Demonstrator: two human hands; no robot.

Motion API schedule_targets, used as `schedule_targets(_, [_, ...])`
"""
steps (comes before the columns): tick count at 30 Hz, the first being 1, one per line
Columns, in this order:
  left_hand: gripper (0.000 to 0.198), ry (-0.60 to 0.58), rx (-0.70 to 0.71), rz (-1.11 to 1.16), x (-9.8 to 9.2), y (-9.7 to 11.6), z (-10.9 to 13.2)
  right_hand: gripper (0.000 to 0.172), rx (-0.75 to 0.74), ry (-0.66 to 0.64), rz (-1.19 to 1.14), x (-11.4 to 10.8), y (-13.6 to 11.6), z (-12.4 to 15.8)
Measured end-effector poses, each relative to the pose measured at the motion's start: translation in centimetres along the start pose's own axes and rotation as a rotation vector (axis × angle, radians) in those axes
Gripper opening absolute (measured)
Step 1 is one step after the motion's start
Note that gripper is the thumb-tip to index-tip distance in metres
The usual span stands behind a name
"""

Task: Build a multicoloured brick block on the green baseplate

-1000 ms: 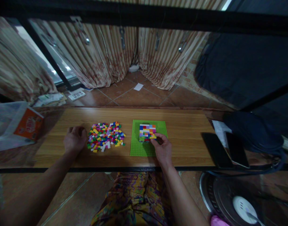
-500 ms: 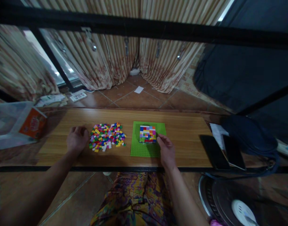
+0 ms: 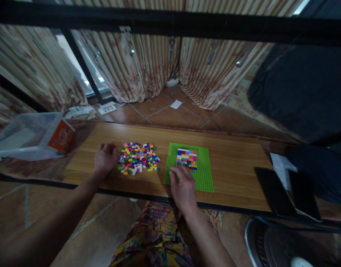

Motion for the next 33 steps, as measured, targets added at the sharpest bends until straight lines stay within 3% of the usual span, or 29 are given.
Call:
schedule_targets(3, [0.027,-0.003,0.002,-0.006,0.0,0.0,0.0,0.022,-0.074,-0.14,0.068,2.5,-0.9,0.3])
schedule_targets(7, [0.025,-0.006,0.003,0.005,0.0,0.0,0.1,0.021,-0.104,-0.203,0.191,4.7,-0.7,0.1])
schedule_targets(16, [0.024,-0.018,-0.025,0.038,-0.1,0.0,0.1,0.016,-0.137,-0.238,0.246,6.0,-0.1,-0.2])
schedule_targets(27, [0.025,-0.017,-0.006,0.038,-0.2,0.1,0.1,0.018,0.025,-0.244,-0.043,3.4,-0.7,0.8])
schedule_targets(33, [0.026,-0.008,-0.004,0.026,-0.1,-0.1,0.0,0.022,0.116,-0.12,-0.082,0.9,0.3,1.7])
Point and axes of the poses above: each hand's wrist, its own z-axis away from the middle knuckle, its own x-axis out of the palm, y = z × x, the point moved 1 cm from there along -z, towards the middle knuckle, and after that the axes turned 5 degrees about y, right-handed, at the moved point
